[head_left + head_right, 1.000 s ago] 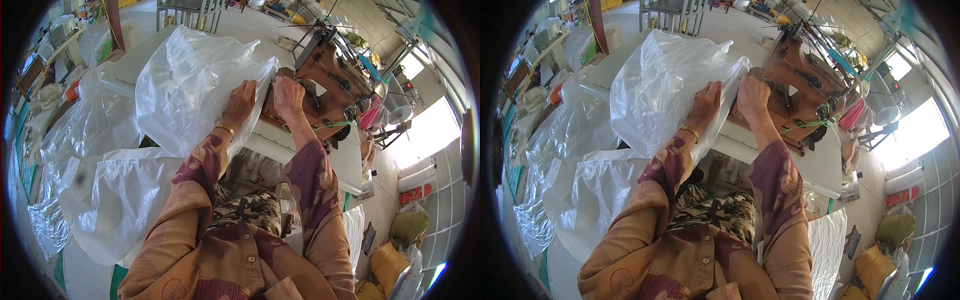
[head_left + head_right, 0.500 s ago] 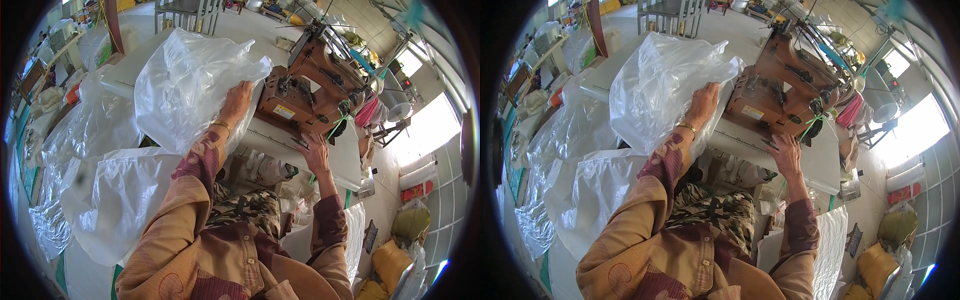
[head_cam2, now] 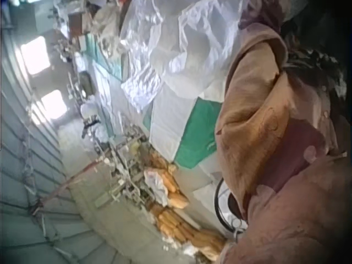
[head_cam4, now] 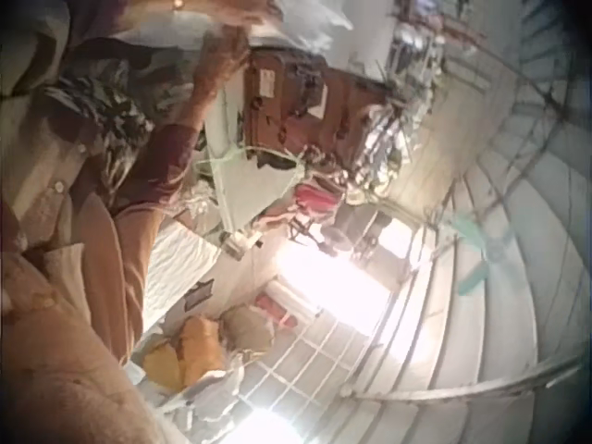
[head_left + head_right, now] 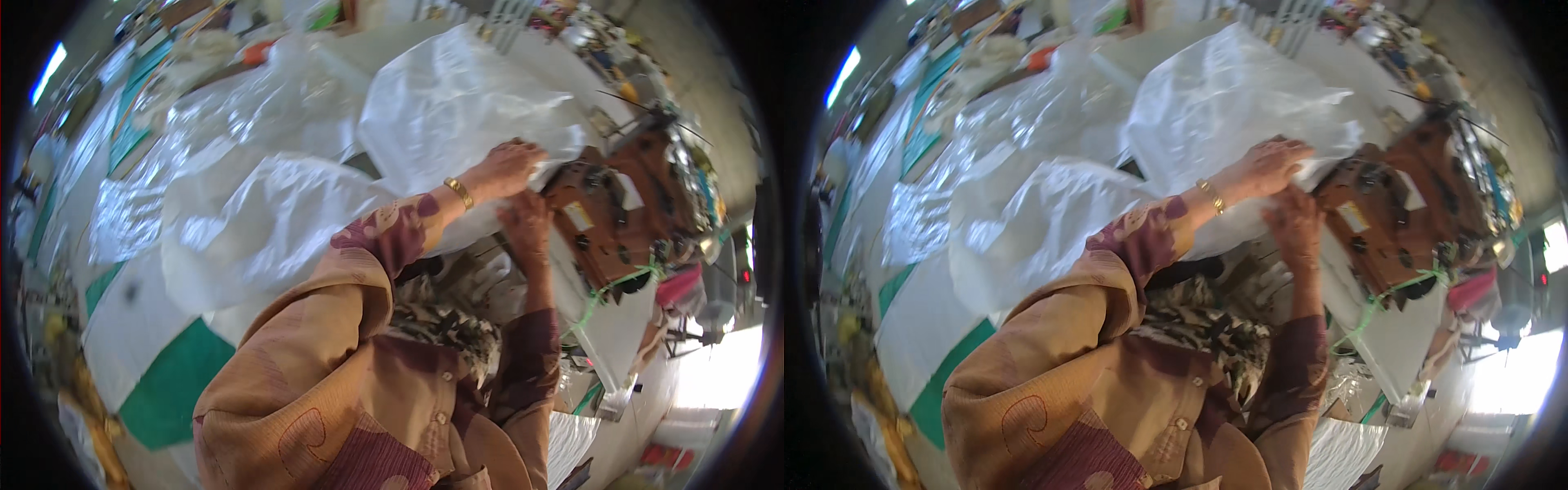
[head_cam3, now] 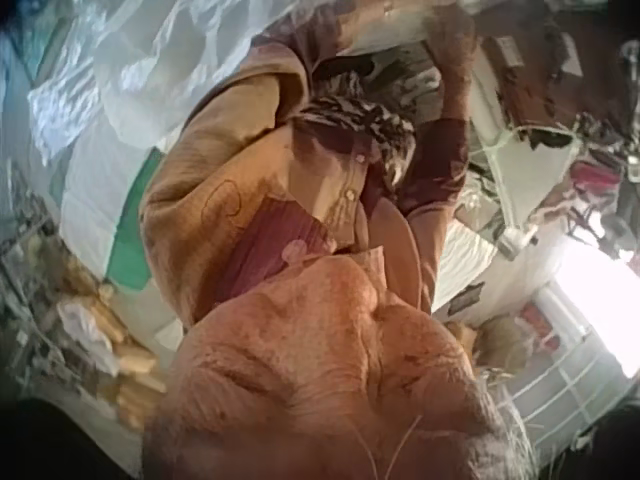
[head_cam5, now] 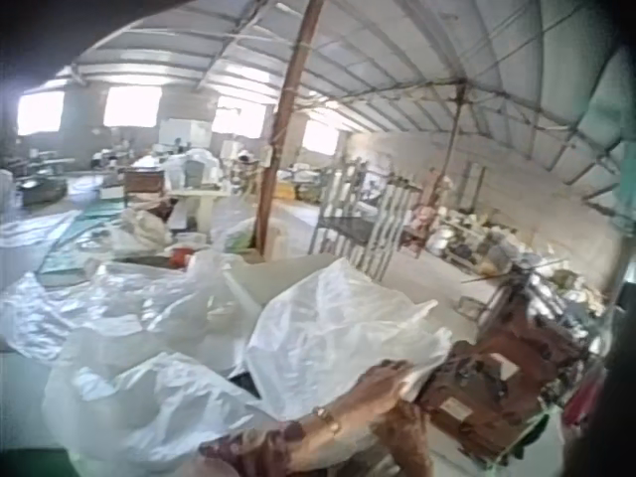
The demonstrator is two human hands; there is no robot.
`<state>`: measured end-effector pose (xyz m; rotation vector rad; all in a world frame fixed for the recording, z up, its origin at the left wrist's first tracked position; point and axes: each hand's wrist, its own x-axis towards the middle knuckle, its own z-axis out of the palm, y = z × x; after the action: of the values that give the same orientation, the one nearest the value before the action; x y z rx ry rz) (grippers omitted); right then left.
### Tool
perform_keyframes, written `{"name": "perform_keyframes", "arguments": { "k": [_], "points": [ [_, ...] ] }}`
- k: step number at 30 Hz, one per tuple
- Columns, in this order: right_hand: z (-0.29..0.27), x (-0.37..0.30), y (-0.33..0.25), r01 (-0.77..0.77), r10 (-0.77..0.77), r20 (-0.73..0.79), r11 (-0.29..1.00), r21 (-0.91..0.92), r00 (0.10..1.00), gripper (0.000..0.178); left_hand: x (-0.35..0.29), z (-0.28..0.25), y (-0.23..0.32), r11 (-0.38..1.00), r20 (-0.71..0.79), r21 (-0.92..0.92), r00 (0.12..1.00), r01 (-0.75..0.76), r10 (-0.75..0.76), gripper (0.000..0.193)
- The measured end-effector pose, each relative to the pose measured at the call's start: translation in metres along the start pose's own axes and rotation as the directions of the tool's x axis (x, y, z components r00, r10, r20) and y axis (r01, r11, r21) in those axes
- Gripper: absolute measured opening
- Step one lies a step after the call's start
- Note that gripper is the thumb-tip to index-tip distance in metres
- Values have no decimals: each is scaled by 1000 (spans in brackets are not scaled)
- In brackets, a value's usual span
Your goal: The person aligns and sews a large white plastic sheet using a sewing machine. They repeatedly fold edges, guide the material under the needle, and adjust the sheet to continue stitching along the seam.
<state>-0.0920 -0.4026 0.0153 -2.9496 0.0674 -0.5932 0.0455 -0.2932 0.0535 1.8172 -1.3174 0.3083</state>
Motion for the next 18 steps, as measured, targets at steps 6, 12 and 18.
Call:
{"name": "perform_keyframes", "arguments": {
  "k": [6, 12, 18],
  "points": [
    [3, -3, -1, 43, -43, -15, 999, 14, 999, 52, -199, -92, 53, 998, -268, -49, 962, 34, -46, 39],
    [7, -4, 10, 122, -127, -57, 989, -78, 990, 51, -435, -111, 50, 688, -270, 436, 813, 580, -515, 81],
    [7, 3, 8, 94, -98, -38, 992, -85, 994, 54, -513, -95, 56, 262, -334, 554, 500, 790, -799, 105]
  ]
}}
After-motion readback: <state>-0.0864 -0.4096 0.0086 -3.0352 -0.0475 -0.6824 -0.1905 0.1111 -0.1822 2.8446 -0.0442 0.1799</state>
